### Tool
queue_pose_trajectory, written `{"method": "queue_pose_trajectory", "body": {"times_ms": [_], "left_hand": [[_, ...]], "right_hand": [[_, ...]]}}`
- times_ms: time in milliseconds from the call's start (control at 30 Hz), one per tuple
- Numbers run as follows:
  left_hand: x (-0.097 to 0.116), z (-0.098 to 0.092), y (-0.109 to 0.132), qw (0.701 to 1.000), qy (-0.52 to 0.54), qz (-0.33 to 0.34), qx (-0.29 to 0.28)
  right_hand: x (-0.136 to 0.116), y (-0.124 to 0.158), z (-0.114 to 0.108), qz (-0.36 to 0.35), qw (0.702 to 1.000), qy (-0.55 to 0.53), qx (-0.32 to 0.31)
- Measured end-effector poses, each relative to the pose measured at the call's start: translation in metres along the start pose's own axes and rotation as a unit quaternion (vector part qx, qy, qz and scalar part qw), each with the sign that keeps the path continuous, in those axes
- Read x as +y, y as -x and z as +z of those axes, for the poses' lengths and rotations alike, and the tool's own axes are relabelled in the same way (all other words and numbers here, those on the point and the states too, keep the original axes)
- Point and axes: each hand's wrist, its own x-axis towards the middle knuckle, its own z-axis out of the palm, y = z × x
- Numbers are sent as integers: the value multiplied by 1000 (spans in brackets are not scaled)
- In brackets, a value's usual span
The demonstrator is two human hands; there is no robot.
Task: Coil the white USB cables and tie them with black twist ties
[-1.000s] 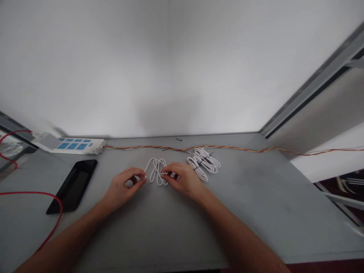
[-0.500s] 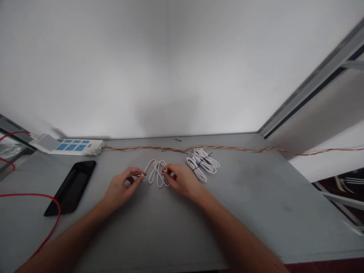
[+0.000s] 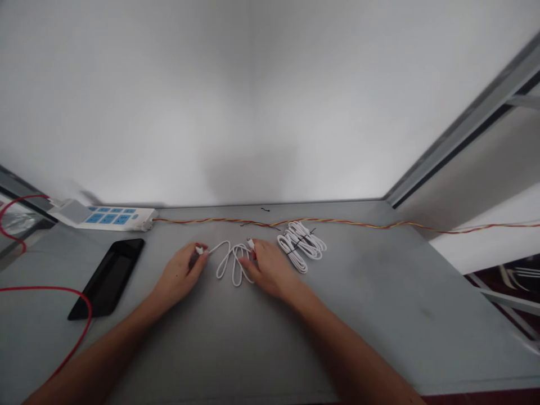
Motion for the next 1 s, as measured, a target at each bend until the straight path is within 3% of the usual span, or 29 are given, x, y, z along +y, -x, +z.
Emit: {"method": "queue_pose_trajectory", "body": {"times_ms": [133,267,433,600,700,833,1000], "left_hand": [[3,1,3,998,-37,18,-42],[8,0,5,996,-37,15,-76],[10,-5,7,994,-2,-40,-104],[13,-8,5,984,62,-124,-114],[14,-8,2,966,155,-180,-105],[19,-4,0,921,313,-222,-70],[26,-1,3,898,394,-196,-23]], "right_hand": [[-1,3,2,32,999,37,-15],[-4,2,-2,74,994,12,-76],[-5,2,-7,101,993,-30,-58],[2,1,2,112,978,-162,-65],[5,1,11,160,948,-269,-56],[-1,-1,16,210,875,-434,-37],[-16,-2,14,232,797,-557,-27]]}}
